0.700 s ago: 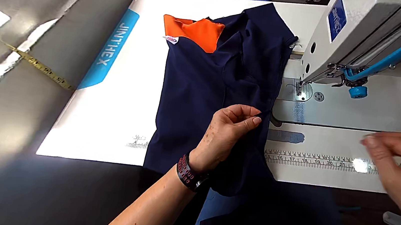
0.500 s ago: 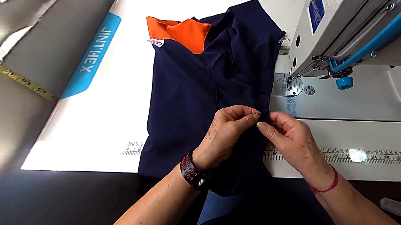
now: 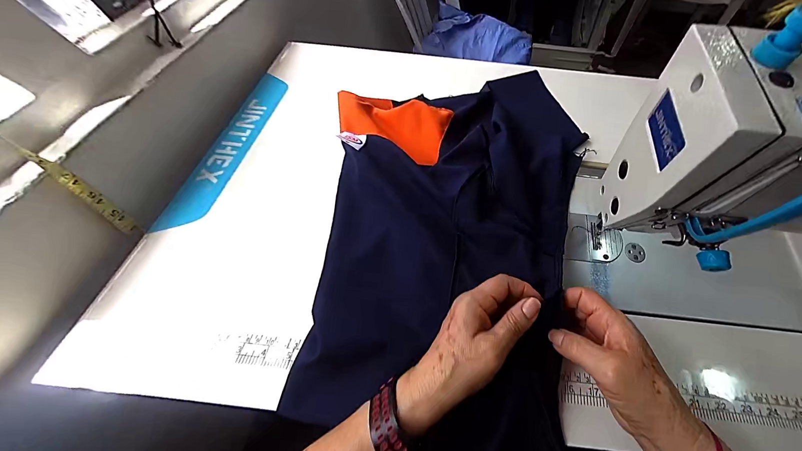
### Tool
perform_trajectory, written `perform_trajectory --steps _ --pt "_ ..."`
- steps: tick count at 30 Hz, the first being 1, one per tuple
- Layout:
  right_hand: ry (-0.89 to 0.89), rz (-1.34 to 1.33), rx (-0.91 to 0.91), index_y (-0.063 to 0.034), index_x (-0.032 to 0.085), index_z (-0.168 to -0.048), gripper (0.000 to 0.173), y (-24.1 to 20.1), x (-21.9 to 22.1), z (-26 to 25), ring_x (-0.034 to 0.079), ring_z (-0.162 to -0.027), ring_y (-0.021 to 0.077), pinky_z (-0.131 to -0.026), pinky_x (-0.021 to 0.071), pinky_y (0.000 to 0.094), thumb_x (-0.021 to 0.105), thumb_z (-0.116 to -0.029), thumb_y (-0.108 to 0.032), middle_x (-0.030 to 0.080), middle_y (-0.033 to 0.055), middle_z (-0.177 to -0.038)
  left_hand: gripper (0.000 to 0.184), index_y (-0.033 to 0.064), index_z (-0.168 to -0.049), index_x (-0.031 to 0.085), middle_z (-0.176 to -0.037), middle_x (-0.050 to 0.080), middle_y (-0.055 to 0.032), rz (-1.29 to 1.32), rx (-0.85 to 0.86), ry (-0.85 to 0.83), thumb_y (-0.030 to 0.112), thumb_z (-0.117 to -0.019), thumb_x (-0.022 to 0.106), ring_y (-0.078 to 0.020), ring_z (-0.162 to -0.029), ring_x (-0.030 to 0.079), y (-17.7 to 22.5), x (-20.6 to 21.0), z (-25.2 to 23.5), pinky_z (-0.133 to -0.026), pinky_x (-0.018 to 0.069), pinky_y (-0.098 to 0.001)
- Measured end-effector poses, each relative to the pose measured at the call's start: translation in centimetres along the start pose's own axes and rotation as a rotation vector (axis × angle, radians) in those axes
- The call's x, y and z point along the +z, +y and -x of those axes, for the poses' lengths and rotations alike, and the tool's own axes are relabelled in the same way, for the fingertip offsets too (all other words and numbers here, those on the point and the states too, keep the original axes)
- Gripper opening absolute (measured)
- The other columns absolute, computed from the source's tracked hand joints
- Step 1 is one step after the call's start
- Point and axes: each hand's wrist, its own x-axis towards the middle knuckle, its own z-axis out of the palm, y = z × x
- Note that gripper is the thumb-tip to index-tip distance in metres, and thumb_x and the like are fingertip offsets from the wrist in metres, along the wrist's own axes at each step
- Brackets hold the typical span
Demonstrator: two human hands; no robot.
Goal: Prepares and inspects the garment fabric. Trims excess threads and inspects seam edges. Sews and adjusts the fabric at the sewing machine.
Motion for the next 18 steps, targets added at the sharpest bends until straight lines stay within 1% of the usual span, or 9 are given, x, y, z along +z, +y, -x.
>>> perform_trajectory --steps 2,4,6,7,9,11,13,16,18 --pt "-0.034 -0.182 0.038 -0.0001 0.05 -0.13 0.05 -0.3 0.5 0.4 0.072 -0.101 0.0108 -0.088 0.0595 0.0283 0.065 -0.0836 -0.009 0.074 0.0043 -0.107 0.031 0.0091 -0.108 0.072 -0.1 0.067 -0.0001 -0.479 0.331 0.064 0.03 -0.1053 0.049 -0.0078 -0.098 0.063 0.3 -0.3 0.0 -0.086 0.0529 -0.0253" --pt "-0.119 -0.35 0.107 0.0011 0.04 -0.14 0.059 -0.5 1.6 1.4 0.071 -0.105 0.0113 -0.091 0.06 0.0304 0.067 -0.088 -0.009 0.073 0.0038 -0.114 0.042 0.0165 -0.122 0.071 -0.122 0.069 -0.0077 -0.879 0.417 0.103 0.044 -0.1051 0.043 -0.0312 -0.125 0.059 0.4 -1.0 -0.9 -0.098 0.0483 -0.0559" --pt "-0.269 -0.393 0.189 0.0023 0.041 -0.138 0.054 -0.2 3.2 3.3 0.071 -0.105 0.0112 -0.093 0.0589 0.0326 0.067 -0.0906 -0.005 0.073 0.004 -0.113 0.06 0.026 -0.146 0.058 -0.156 0.049 -0.0141 -1.048 0.187 -0.086 0.061 -0.1024 0.038 -0.0508 -0.148 0.031 -0.4 -2.6 -2.7 -0.104 0.0232 -0.0846" --pt "-0.333 -0.368 0.228 0.0034 0.043 -0.135 0.05 -0.1 3.9 4.3 0.072 -0.103 0.0117 -0.093 0.0588 0.0333 0.065 -0.0909 0.0 0.074 0.0056 -0.11 0.065 0.0308 -0.156 0.046 -0.168 0.029 -0.0116 -1.07 0.014 -0.222 0.066 -0.101 0.039 -0.0515 -0.154 0.012 -0.6 -3.5 -4.1 -0.105 0.0071 -0.0882" --pt "-0.35 -0.245 0.249 0.0022 0.055 -0.116 0.024 -0.1 4.8 5.4 0.072 -0.092 0.0083 -0.087 0.0591 0.0299 0.063 -0.0927 0.004 0.074 0.004 -0.098 0.073 0.0344 -0.161 0.035 -0.173 0.012 -0.0076 -1.093 -0.199 -0.329 0.071 -0.0982 0.04 -0.0486 -0.156 -0.002 0.2 -5.0 -6.9 -0.105 -0.0017 -0.0875" --pt "-0.257 -0.025 0.083 0.0025 0.069 -0.093 0.008 0.2 5.3 5.7 0.068 -0.081 0.0044 -0.076 0.0551 0.0244 0.062 -0.0935 -0.002 0.071 0.004 -0.086 0.083 0.0254 -0.158 0.043 -0.171 0.02 -0.0091 -1.076 -0.336 -0.306 0.078 -0.0926 0.045 -0.0476 -0.156 0.007 2.4 -5.1 -8.9 -0.108 0.0054 -0.0859" --pt "-0.178 0.125 -0.22 0.0088 0.072 -0.095 0.016 0.4 5.4 5.7 0.068 -0.095 0.0121 -0.086 0.054 0.0241 0.059 -0.0942 -0.001 0.07 0.0174 -0.098 0.088 0.0062 -0.145 0.056 -0.158 0.041 -0.0222 -1.101 -0.388 -0.244 0.073 -0.0881 0.061 -0.0527 -0.148 0.027 4.3 -3.5 -9.9 -0.106 0.023 -0.0833" --pt "-0.177 0.115 -0.29 0.0127 0.064 -0.107 0.019 -0.3 6.0 6.2 0.07 -0.091 0.0105 -0.085 0.0547 0.0247 0.056 -0.0973 -0.001 0.071 0.0173 -0.094 0.04 -0.0092 -0.123 0.063 -0.129 0.058 -0.0343 -1.195 -0.349 -0.215 0.021 -0.0978 0.064 -0.055 -0.127 0.05 4.8 -1.3 -11.4 -0.094 0.0426 -0.0709" --pt "-0.29 0.081 -0.194 0.0122 0.058 -0.116 0.027 -0.6 6.0 6.8 0.072 -0.093 0.0146 -0.087 0.0571 0.0305 0.063 -0.0958 -0.006 0.072 0.0179 -0.097 0.024 -0.0096 -0.112 0.066 -0.118 0.064 -0.0319 -1.172 -0.35 -0.195 0.009 -0.0971 0.06 -0.0504 -0.117 0.06 5.5 -1.9 -13.0 -0.091 0.0474 -0.0666"
